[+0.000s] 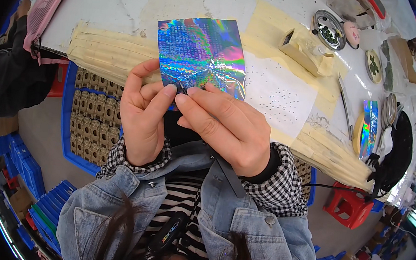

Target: Using tweezers to remove small circular waste pieces from a holographic sticker sheet.

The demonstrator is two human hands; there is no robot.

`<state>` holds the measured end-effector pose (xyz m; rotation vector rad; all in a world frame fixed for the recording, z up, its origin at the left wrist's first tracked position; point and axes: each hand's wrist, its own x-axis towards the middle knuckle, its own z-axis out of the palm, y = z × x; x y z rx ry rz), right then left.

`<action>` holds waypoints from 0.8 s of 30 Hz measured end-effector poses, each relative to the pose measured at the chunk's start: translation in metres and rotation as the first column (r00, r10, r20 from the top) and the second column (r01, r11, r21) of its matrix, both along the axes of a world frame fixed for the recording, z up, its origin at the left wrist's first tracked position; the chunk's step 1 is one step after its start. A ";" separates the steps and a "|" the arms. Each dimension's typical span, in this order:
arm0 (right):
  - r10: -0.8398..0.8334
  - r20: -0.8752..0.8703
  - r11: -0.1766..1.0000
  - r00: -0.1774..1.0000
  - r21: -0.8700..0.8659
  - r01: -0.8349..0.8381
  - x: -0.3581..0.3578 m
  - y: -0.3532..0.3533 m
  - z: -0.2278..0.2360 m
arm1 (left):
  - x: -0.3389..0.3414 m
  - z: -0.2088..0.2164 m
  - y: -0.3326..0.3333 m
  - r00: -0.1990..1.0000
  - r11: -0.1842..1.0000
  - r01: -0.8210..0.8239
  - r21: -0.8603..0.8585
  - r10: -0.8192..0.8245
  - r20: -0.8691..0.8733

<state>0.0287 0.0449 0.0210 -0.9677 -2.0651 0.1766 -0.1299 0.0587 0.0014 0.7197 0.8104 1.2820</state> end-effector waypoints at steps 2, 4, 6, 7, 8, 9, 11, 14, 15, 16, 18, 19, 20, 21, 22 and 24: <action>-0.022 0.023 1.000 0.999 0.011 0.022 0.003 -0.002 0.004 | 0.000 0.000 0.000 1.000 1.000 0.002 -0.001 -0.002 0.008; -0.063 0.070 0.998 0.996 0.033 0.061 0.012 -0.008 0.009 | -0.001 0.000 -0.001 1.000 1.000 -0.018 -0.009 0.018 0.002; -0.158 0.133 0.987 0.978 0.057 0.152 0.026 -0.015 0.013 | 0.002 0.000 0.000 1.000 0.999 -0.029 -0.016 0.029 0.008; -0.210 0.184 0.977 0.960 0.066 0.201 0.034 -0.020 0.015 | 0.002 0.001 0.000 0.999 0.999 -0.035 -0.018 0.035 0.008; -0.260 0.233 0.966 0.937 0.077 0.249 0.043 -0.024 0.017 | 0.003 0.001 0.000 0.999 0.999 -0.042 -0.022 0.042 0.007; -0.307 0.240 0.952 0.921 0.080 0.297 0.051 -0.028 0.014 | 0.003 0.001 0.000 0.999 0.999 -0.046 -0.012 0.046 0.011; -0.338 0.322 0.941 0.884 0.092 0.326 0.063 -0.031 0.014 | 0.004 -0.001 0.000 0.998 0.998 -0.059 -0.004 0.059 0.003; -0.336 0.397 0.940 0.854 0.086 0.330 0.072 -0.032 0.012 | 0.005 -0.003 -0.001 0.997 0.997 -0.080 -0.003 0.080 -0.009; -0.327 0.404 0.942 0.854 0.075 0.326 0.072 -0.032 0.011 | 0.005 -0.003 -0.001 0.996 0.996 -0.084 -0.004 0.084 -0.011; -0.318 0.411 0.945 0.855 0.063 0.321 0.072 -0.032 0.011 | 0.005 -0.003 -0.001 0.996 0.996 -0.088 -0.006 0.088 -0.014; -0.301 0.422 0.949 0.855 0.043 0.313 0.070 -0.031 0.012 | 0.006 -0.003 -0.001 0.997 0.997 -0.083 0.002 0.083 -0.003; -0.293 0.428 0.950 0.855 0.033 0.309 0.070 -0.030 0.013 | 0.006 -0.002 -0.001 0.997 0.997 -0.081 0.006 0.081 0.003; -0.283 0.438 0.952 0.853 0.021 0.305 0.069 -0.029 0.014 | 0.006 -0.002 -0.001 0.997 0.997 -0.081 0.004 0.081 0.002; -0.273 0.447 0.953 0.852 0.009 0.301 0.069 -0.029 0.016 | 0.006 -0.002 -0.001 0.997 0.997 -0.081 0.003 0.081 0.002; -0.263 0.457 0.955 0.849 -0.004 0.298 0.069 -0.028 0.017 | 0.005 -0.002 -0.001 0.997 0.997 -0.080 0.001 0.080 0.002; -0.245 0.467 0.956 0.850 -0.029 0.292 0.068 -0.027 0.019 | 0.005 -0.003 -0.001 0.996 0.996 -0.084 0.005 0.084 0.002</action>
